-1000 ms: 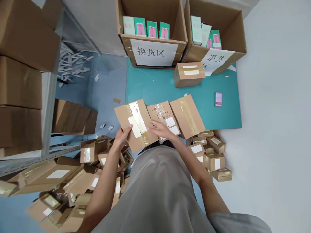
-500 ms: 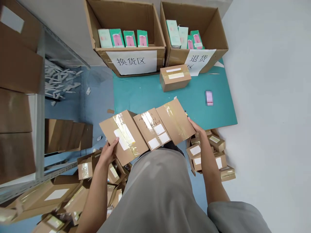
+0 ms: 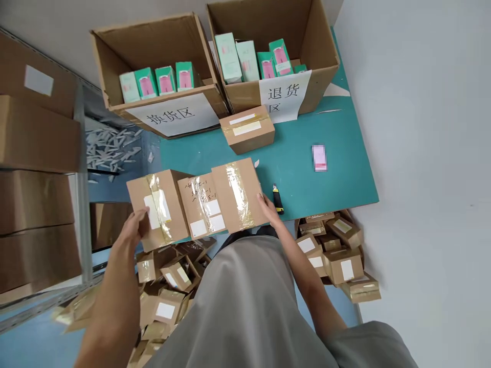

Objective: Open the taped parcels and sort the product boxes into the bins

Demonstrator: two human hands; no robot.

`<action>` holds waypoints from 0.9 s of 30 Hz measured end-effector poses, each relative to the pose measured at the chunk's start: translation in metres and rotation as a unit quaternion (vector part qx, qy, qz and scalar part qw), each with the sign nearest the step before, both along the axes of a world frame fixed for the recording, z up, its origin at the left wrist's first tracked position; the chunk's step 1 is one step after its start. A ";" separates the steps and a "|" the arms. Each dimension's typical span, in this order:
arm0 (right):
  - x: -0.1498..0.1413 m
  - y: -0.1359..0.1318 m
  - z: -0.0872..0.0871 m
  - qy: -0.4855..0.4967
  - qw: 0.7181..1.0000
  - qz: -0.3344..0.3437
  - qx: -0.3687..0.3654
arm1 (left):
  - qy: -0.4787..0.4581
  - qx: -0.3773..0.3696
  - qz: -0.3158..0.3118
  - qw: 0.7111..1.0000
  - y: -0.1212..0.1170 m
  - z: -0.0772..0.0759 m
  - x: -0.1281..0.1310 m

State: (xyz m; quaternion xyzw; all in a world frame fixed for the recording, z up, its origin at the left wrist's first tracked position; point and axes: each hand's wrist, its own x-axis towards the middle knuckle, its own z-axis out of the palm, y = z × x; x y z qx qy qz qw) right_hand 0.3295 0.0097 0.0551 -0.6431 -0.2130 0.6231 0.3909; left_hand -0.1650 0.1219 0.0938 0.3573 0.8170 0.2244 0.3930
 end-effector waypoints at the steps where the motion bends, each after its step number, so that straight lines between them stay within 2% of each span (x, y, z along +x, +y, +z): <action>1: 0.016 0.001 0.000 -0.003 1.000 -0.003 -0.001 | -0.019 -0.010 0.023 1.000 0.005 -0.002 0.016; 4: 0.074 0.004 0.002 -0.035 0.999 -0.008 -0.009 | -0.071 -0.018 0.056 0.996 0.015 -0.014 0.067; 8: 0.145 0.009 0.005 -0.086 0.996 -0.017 -0.022 | -0.115 -0.002 0.022 0.993 0.025 -0.023 0.129; 12: 0.176 0.006 0.014 -0.124 0.992 -0.011 -0.024 | -0.135 -0.003 -0.001 0.991 0.030 -0.017 0.163; 14: 0.175 0.003 0.019 -0.141 0.990 0.004 -0.026 | -0.139 -0.006 -0.012 0.990 0.029 -0.013 0.163; 17: 0.161 0.006 0.021 -0.154 0.988 0.013 -0.013 | -0.144 -0.009 -0.025 0.989 0.026 -0.011 0.145; 23: 0.111 0.044 0.011 -0.145 0.989 0.001 0.002 | -0.138 0.004 -0.008 0.990 0.028 -0.016 0.093; 27: 0.091 0.059 0.007 -0.101 0.994 -0.025 -0.019 | -0.130 -0.005 0.005 0.991 0.038 -0.016 0.076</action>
